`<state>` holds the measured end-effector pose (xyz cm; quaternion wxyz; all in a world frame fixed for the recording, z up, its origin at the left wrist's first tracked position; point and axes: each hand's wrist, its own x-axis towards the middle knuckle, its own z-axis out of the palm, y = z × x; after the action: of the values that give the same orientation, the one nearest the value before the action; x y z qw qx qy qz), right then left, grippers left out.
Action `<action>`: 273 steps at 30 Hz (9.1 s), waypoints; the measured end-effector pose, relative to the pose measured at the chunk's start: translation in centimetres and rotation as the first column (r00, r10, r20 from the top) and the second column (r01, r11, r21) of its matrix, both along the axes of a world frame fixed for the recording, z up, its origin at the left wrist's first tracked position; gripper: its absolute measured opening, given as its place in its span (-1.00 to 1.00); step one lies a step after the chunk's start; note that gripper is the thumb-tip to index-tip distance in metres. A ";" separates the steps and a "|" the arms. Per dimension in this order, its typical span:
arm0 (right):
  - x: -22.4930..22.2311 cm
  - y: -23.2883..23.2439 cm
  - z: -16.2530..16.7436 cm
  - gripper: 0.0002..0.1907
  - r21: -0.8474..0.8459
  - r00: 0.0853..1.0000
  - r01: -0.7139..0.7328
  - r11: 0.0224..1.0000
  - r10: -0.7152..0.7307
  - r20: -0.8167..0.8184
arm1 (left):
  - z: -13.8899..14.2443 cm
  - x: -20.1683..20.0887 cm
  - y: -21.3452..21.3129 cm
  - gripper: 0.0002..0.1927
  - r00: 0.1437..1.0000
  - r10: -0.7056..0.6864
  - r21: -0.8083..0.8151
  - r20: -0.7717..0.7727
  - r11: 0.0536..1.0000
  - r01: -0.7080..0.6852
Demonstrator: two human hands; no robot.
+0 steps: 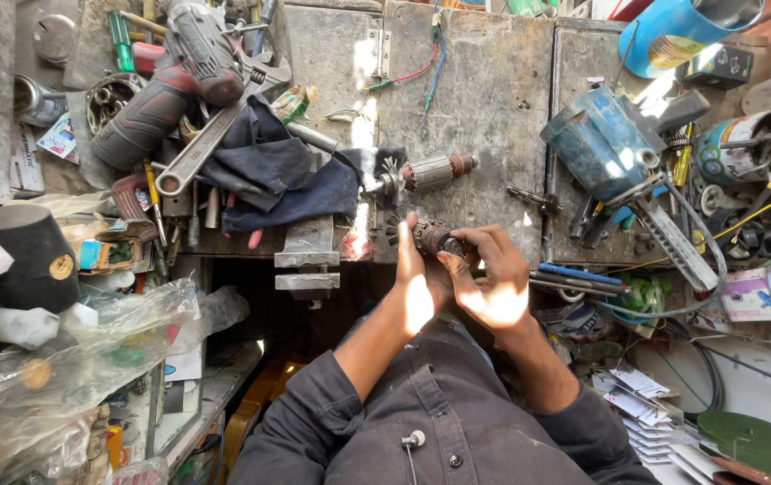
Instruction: The person repairs a power tool at a cluttered workbench. They pick up the tool housing, remove and handle internal components including a fan impeller and armature, use a cloth to grip parts, manipulate a bearing and small metal parts by hand, and reassemble the components back into the housing on the bench.
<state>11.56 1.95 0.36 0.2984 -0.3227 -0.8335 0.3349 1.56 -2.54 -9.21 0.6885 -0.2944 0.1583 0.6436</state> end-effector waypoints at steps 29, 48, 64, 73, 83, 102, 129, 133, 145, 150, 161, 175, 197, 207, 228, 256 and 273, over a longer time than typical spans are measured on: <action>-14.2 7.7 -2.4 -0.79 -0.212 0.697 -0.708 0.674 0.714 -0.059 | 3.6 -5.2 -7.1 -0.75 -0.421 0.213 0.184 -0.882 0.977 0.109; -19.0 5.4 -1.4 -0.78 -0.156 0.612 -0.769 0.620 0.785 0.099 | 2.7 -5.6 -7.6 -0.66 -0.334 0.249 0.247 -0.909 0.968 0.048; -20.0 4.9 4.7 -0.80 -0.390 0.712 -0.593 0.705 0.685 0.155 | 2.3 -7.6 -6.0 -0.67 -0.262 0.212 0.221 -0.942 0.975 -0.005; -17.3 6.8 4.7 -0.61 -0.529 0.621 -0.624 0.574 0.776 0.110 | 1.2 -8.2 -5.0 -0.77 -0.120 0.252 0.260 -0.960 0.964 -0.057; -16.8 8.9 1.7 -0.76 -0.566 0.732 -0.504 0.652 0.670 0.120 | 2.4 -8.4 -4.1 -0.84 -0.101 0.184 0.195 -0.978 0.973 -0.120; -17.8 6.8 6.5 -0.76 -0.208 0.413 -0.769 0.605 0.718 0.560 | 1.8 -8.7 -2.9 -0.83 -0.196 0.046 0.083 -0.979 0.979 -0.187; -16.4 6.9 3.7 -0.75 -0.604 0.652 -0.489 0.629 0.724 0.226 | 1.5 -8.6 -3.7 -0.34 -0.183 0.076 0.111 -0.980 0.976 -0.190; -15.8 6.6 4.5 -0.75 -0.283 0.558 -0.706 0.649 0.756 0.342 | 1.5 -8.6 -3.4 -0.50 -0.444 0.164 0.273 -0.881 0.942 -0.194; -16.6 4.9 2.1 -0.84 0.022 0.628 -0.676 0.737 0.560 0.541 | 2.8 -8.7 -3.3 -0.68 -0.177 0.030 0.055 -0.984 0.989 -0.137; -16.6 6.7 1.0 -0.80 -0.363 0.709 -0.391 0.846 0.528 0.467 | 3.2 -8.4 -3.7 -0.43 -0.104 0.143 0.159 -0.984 0.974 -0.164; -11.4 7.2 2.1 -0.77 -0.247 0.891 -0.428 0.869 0.452 0.048 | 3.3 -6.7 -4.5 -0.52 -0.292 0.100 0.147 -0.951 0.979 -0.144; -7.4 3.2 -2.3 -0.65 -0.269 0.899 -0.439 0.858 0.424 -0.112 | 2.0 -6.8 -3.6 -0.53 -0.233 0.042 0.071 -0.972 0.990 -0.119; -7.7 2.4 -2.9 -0.72 -0.357 0.913 -0.403 0.843 0.400 -0.087 | 1.3 -7.3 -3.6 -0.51 -0.316 0.026 0.067 -0.948 0.990 -0.120; -7.6 2.0 -3.7 -0.74 -0.393 0.924 -0.381 0.837 0.363 -0.121 | 1.1 -7.0 -3.7 -0.54 -0.268 0.056 0.088 -0.962 0.990 -0.109; -7.2 1.4 -4.0 -0.76 -0.506 0.937 -0.350 0.788 0.291 -0.194 | 0.9 -7.0 -3.8 -0.56 -0.295 0.064 0.103 -0.953 0.988 -0.119; -8.0 0.6 -4.7 -0.77 -0.729 0.971 -0.236 0.643 0.130 -0.200 | 0.9 -6.5 -4.2 -0.48 -0.320 0.081 0.134 -0.944 0.980 -0.148; -8.0 0.7 -4.0 -0.67 -0.776 0.973 -0.201 0.597 0.031 -0.228 | 1.6 -6.9 -4.4 -0.48 -0.290 0.071 0.111 -0.954 0.986 -0.122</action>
<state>3.52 2.68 -3.67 0.1796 -0.3328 -0.5844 0.7179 -5.35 -6.90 -7.64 0.2267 0.3152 0.6307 0.6719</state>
